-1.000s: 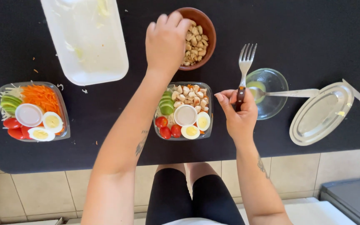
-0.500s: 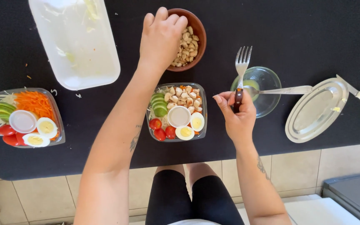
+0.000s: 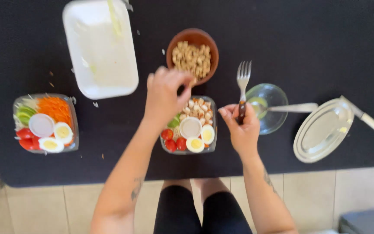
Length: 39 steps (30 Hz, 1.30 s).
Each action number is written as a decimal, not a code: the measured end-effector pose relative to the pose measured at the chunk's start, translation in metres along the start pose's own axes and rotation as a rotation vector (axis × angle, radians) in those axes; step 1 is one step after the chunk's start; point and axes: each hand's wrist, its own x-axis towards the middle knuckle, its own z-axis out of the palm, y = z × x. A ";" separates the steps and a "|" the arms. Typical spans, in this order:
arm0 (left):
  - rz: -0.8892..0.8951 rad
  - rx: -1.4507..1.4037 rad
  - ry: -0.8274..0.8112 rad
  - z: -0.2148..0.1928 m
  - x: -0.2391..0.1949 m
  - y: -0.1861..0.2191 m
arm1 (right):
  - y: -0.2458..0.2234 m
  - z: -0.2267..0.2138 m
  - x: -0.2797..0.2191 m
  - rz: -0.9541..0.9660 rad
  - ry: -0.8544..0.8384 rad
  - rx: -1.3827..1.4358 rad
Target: The person slices hard-boiled eggs on a plate and arranges them into two glass meal prep containers alongside sliced tomatoes, cucumbers, shredded carrots, and shredded cabbage. They then use a fork to add pieces of cooked chicken from a bowl into the containers.
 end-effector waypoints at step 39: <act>-0.094 0.099 -0.095 0.000 -0.047 0.010 | -0.011 0.019 -0.004 0.004 -0.176 -0.128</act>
